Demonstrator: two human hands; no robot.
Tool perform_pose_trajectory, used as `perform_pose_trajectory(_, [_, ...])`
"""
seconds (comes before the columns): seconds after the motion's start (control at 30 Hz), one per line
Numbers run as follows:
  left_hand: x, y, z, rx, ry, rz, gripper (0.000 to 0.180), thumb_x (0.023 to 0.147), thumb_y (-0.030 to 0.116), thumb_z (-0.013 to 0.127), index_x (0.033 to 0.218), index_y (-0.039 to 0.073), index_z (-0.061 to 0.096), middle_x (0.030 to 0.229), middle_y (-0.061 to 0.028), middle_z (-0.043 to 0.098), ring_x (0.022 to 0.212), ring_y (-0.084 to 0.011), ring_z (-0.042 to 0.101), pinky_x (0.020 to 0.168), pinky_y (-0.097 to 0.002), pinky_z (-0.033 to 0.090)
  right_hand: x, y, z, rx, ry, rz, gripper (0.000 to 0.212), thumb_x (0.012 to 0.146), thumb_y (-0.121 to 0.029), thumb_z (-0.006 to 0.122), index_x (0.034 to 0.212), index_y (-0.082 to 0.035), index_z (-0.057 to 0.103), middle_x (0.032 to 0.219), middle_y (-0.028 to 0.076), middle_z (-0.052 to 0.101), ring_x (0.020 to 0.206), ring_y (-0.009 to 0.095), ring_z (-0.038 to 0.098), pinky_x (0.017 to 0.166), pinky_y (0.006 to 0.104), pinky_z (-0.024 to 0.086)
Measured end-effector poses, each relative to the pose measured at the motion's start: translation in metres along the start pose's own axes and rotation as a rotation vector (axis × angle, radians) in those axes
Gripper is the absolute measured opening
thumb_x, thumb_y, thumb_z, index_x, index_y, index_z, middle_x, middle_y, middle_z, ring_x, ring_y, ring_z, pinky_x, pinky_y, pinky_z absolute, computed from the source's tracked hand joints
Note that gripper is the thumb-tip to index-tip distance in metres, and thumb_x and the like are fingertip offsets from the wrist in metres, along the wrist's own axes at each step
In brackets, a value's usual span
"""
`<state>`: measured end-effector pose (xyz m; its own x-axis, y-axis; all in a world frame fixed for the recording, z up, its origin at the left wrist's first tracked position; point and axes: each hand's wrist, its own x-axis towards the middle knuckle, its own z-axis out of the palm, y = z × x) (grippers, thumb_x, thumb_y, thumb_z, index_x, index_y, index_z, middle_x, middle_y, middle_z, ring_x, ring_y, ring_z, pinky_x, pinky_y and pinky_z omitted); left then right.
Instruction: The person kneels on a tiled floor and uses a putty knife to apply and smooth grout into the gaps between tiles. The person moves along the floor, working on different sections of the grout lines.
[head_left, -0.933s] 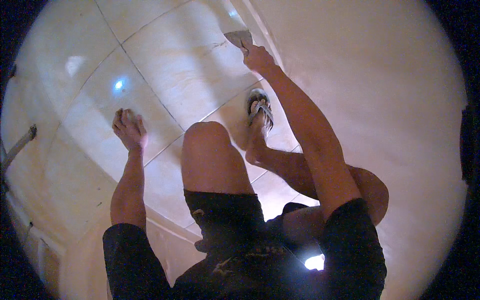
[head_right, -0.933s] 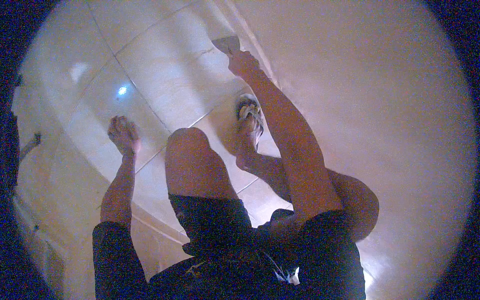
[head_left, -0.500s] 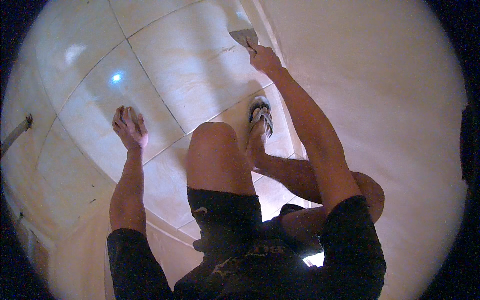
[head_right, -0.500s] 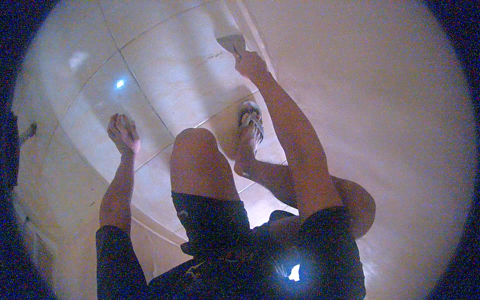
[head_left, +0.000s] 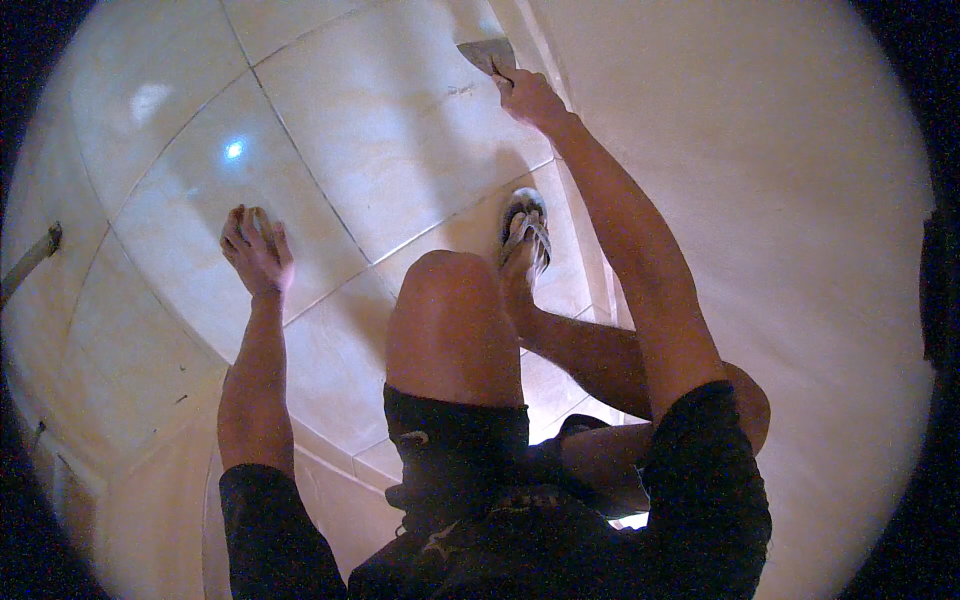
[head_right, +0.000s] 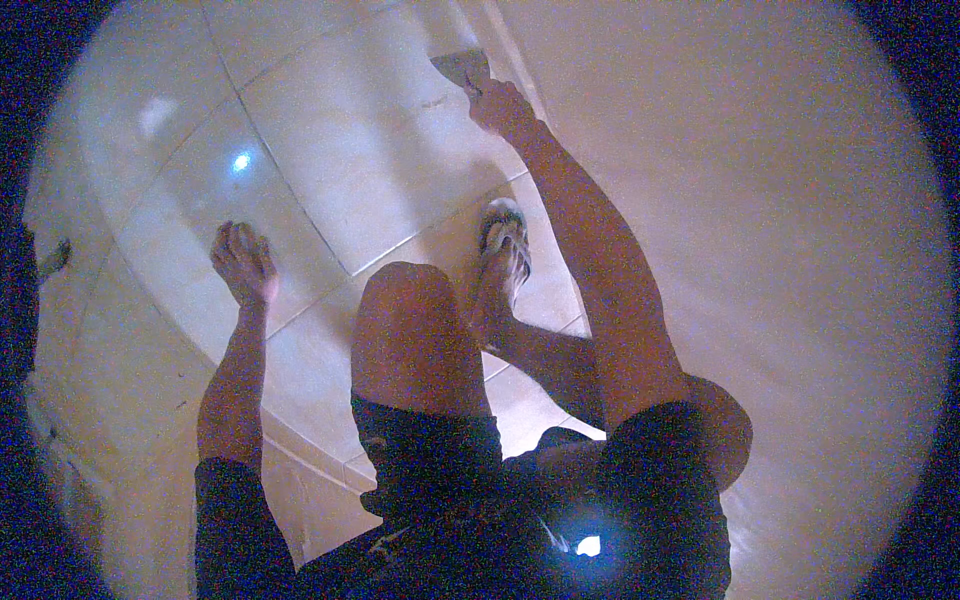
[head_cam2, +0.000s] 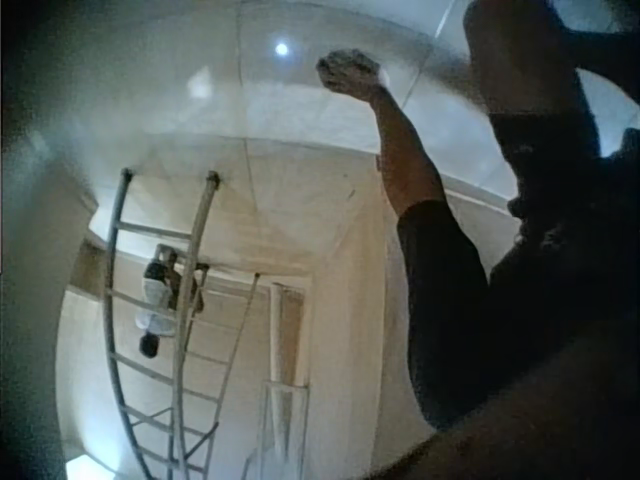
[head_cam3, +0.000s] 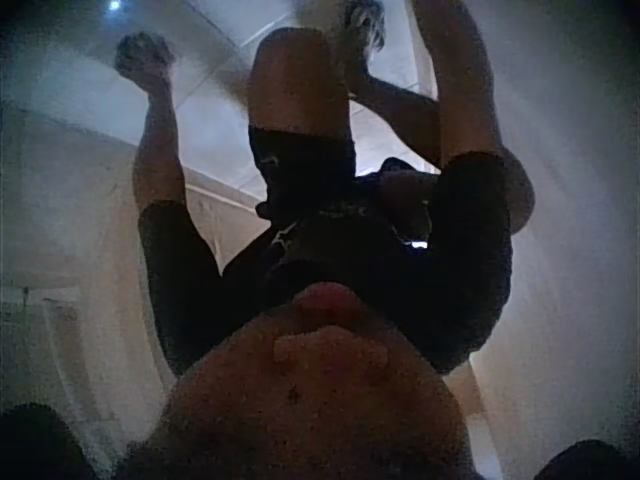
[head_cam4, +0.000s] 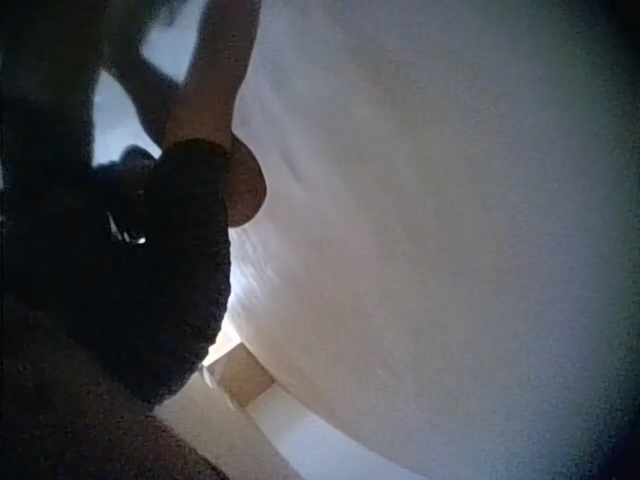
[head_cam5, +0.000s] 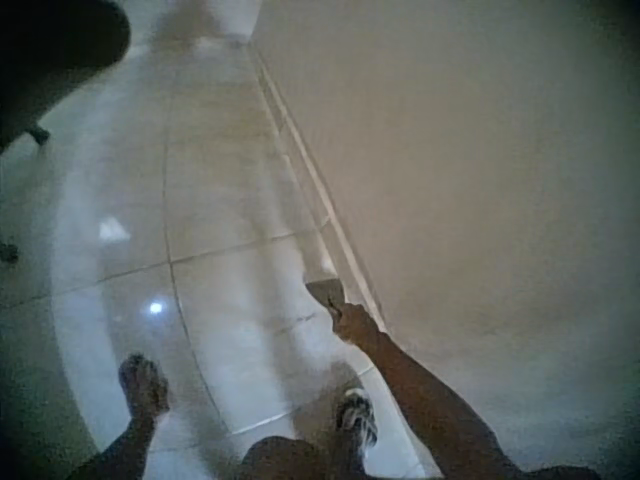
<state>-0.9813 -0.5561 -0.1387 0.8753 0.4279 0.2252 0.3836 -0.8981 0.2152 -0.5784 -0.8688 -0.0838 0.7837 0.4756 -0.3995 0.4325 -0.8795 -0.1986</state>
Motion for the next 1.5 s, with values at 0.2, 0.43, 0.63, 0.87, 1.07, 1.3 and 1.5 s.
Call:
perform_pose_trajectory(0.2, [-0.002,-0.005,0.0,-0.028,0.01,-0.006,0.047,0.093,0.032,0.057,0.128,0.001,0.049,0.134,-0.0228,0.049,0.129,-0.038,0.042,0.106,-0.0533,0.031,-0.003,-0.006,0.003,0.03,0.029,-0.063,0.041,0.099,-0.038,0.047,0.133,-0.02,0.059,0.103,0.028,0.067,0.095,0.048,0.064,0.089,0.0549,0.05])
perform_pose_trajectory(0.43, [0.002,0.002,-0.001,-0.014,-0.001,-0.021,0.046,0.094,0.031,0.056,0.128,0.001,0.05,0.135,-0.0223,0.049,0.129,-0.0371,0.043,0.105,-0.0528,0.032,0.028,-0.02,0.0,-0.014,0.039,-0.016,0.044,0.097,-0.04,0.047,0.136,-0.02,0.057,0.108,0.027,0.066,0.098,0.047,0.063,0.091,0.0528,0.05])
perform_pose_trajectory(0.63, [-0.001,-0.002,-0.002,-0.023,0.01,-0.04,0.045,0.095,0.033,0.054,0.127,0.001,0.052,0.135,-0.0221,0.049,0.129,-0.037,0.043,0.107,-0.0522,0.032,-0.005,-0.007,-0.008,-0.044,-0.016,-0.067,0.047,0.097,-0.038,0.049,0.142,-0.025,0.05,0.111,0.026,0.066,0.101,0.045,0.063,0.093,0.0504,0.05])
perform_pose_trajectory(0.87, [0.007,0.007,0.001,-0.052,0.023,-0.037,0.045,0.095,0.033,0.053,0.126,0.0,0.052,0.133,-0.022,0.05,0.13,-0.0368,0.042,0.107,-0.0528,0.032,0.015,0.001,-0.008,0.015,0.018,0.0,0.044,0.097,-0.035,0.051,0.14,-0.026,0.052,0.113,0.026,0.066,0.102,0.045,0.063,0.093,0.0482,0.051])
perform_pose_trajectory(1.07, [-0.002,-0.004,-0.002,-0.061,0.018,-0.072,0.045,0.094,0.033,0.055,0.127,0.002,0.052,0.133,-0.0218,0.051,0.13,-0.0373,0.042,0.107,-0.0536,0.031,-0.001,-0.014,-0.01,0.059,0.026,-0.03,0.045,0.097,-0.036,0.05,0.14,-0.023,0.053,0.115,0.027,0.065,0.106,0.046,0.062,0.095,0.0495,0.05])
perform_pose_trajectory(1.3, [-0.005,-0.015,-0.006,-0.018,-0.013,-0.05,0.044,0.092,0.031,0.059,0.127,0.004,0.053,0.132,-0.0207,0.053,0.129,-0.0379,0.043,0.106,-0.0537,0.032,0.011,-0.063,-0.038,0.003,-0.073,0.055,0.044,0.098,-0.039,0.049,0.137,-0.02,0.056,0.118,0.027,0.064,0.11,0.045,0.06,0.098,0.0456,0.049])
perform_pose_trajectory(1.5, [0.006,-0.002,-0.008,-0.064,0.004,-0.071,0.047,0.089,0.031,0.061,0.127,0.006,0.052,0.135,-0.0193,0.05,0.126,-0.0391,0.044,0.106,-0.0538,0.031,-0.047,-0.06,-0.042,-0.078,0.046,0.081,0.043,0.098,-0.041,0.045,0.134,-0.021,0.058,0.116,0.027,0.064,0.105,0.048,0.061,0.096,0.0515,0.048])
